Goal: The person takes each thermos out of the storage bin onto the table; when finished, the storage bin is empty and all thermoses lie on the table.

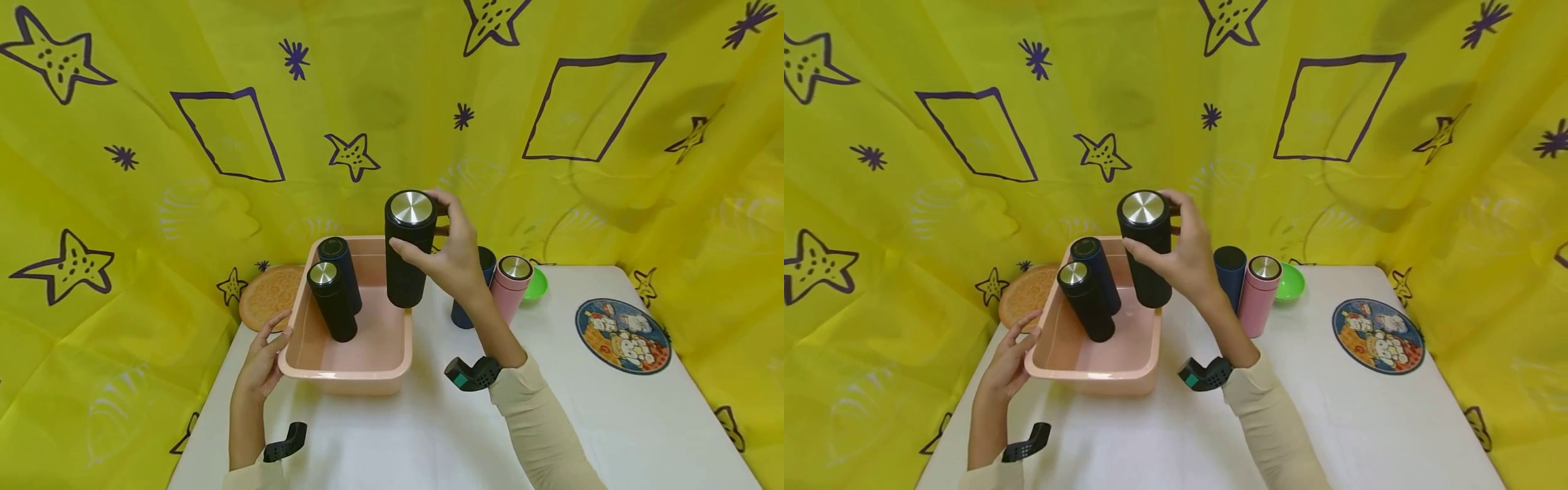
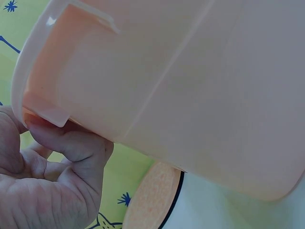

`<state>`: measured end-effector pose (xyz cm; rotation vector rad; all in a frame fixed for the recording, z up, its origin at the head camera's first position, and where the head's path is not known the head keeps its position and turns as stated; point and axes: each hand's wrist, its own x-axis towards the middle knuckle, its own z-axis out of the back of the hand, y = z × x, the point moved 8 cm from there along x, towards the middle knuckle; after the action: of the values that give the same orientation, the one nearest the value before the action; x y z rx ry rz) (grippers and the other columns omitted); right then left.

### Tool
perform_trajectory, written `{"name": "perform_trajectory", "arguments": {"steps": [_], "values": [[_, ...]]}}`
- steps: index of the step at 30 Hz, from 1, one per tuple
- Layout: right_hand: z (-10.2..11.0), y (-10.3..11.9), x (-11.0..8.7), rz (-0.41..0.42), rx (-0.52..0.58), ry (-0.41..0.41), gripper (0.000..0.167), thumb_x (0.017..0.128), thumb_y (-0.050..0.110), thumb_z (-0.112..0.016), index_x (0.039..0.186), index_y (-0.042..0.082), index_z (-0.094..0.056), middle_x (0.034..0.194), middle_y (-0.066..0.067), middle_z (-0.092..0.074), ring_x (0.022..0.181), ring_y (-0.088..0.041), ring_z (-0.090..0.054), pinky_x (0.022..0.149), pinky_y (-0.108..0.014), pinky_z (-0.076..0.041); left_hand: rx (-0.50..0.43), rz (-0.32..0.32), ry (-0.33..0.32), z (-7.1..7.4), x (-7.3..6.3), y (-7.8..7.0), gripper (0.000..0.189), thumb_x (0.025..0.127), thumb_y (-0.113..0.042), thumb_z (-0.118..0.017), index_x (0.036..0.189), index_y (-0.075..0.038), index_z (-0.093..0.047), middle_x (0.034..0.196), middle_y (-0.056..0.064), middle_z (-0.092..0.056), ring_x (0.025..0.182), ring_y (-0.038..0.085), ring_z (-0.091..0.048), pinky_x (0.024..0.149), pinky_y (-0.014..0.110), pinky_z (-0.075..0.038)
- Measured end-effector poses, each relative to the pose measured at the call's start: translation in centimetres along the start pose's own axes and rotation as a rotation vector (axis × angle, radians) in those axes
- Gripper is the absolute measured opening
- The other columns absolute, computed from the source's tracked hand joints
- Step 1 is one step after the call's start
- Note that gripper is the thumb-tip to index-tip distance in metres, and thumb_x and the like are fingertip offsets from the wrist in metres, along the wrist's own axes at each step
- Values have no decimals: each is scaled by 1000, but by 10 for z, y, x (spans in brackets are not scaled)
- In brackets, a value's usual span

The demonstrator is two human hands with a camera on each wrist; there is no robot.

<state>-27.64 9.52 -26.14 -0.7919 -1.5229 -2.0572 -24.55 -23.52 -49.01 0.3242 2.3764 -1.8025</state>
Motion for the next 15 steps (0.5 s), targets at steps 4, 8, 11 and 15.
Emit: {"name": "perform_trajectory", "arguments": {"steps": [4,8,11,15], "values": [[10,0,-8,-3,-24,-32,74,70,15,-86,132,0,-48,117,-13,-59,104,-18,-51,80,-39,-52,3,1,-5,0,-1,-2,38,103,-19,-50,139,-26,-42,108,-3,-61,89,12,-67,68,29,-57],[19,-1,-19,-18,-51,-65,75,68,14,-88,131,0,-49,117,-13,-59,104,-15,-50,79,-34,-52,5,17,-20,2,-1,-1,39,103,-20,-50,140,-26,-42,108,-3,-61,88,12,-67,69,30,-57],[25,-3,-28,-32,-61,-83,74,67,14,-88,130,1,-50,118,-11,-59,104,-13,-49,79,-29,-49,8,19,-32,3,-1,0,39,103,-20,-50,140,-26,-42,107,-4,-61,87,11,-67,68,29,-57],[33,-8,-39,-31,-74,-110,72,67,12,-88,128,-1,-51,117,-12,-59,103,-12,-49,80,-24,-45,14,11,-29,2,-1,0,40,103,-19,-49,142,-24,-40,108,-3,-60,89,12,-66,68,29,-57]]}}
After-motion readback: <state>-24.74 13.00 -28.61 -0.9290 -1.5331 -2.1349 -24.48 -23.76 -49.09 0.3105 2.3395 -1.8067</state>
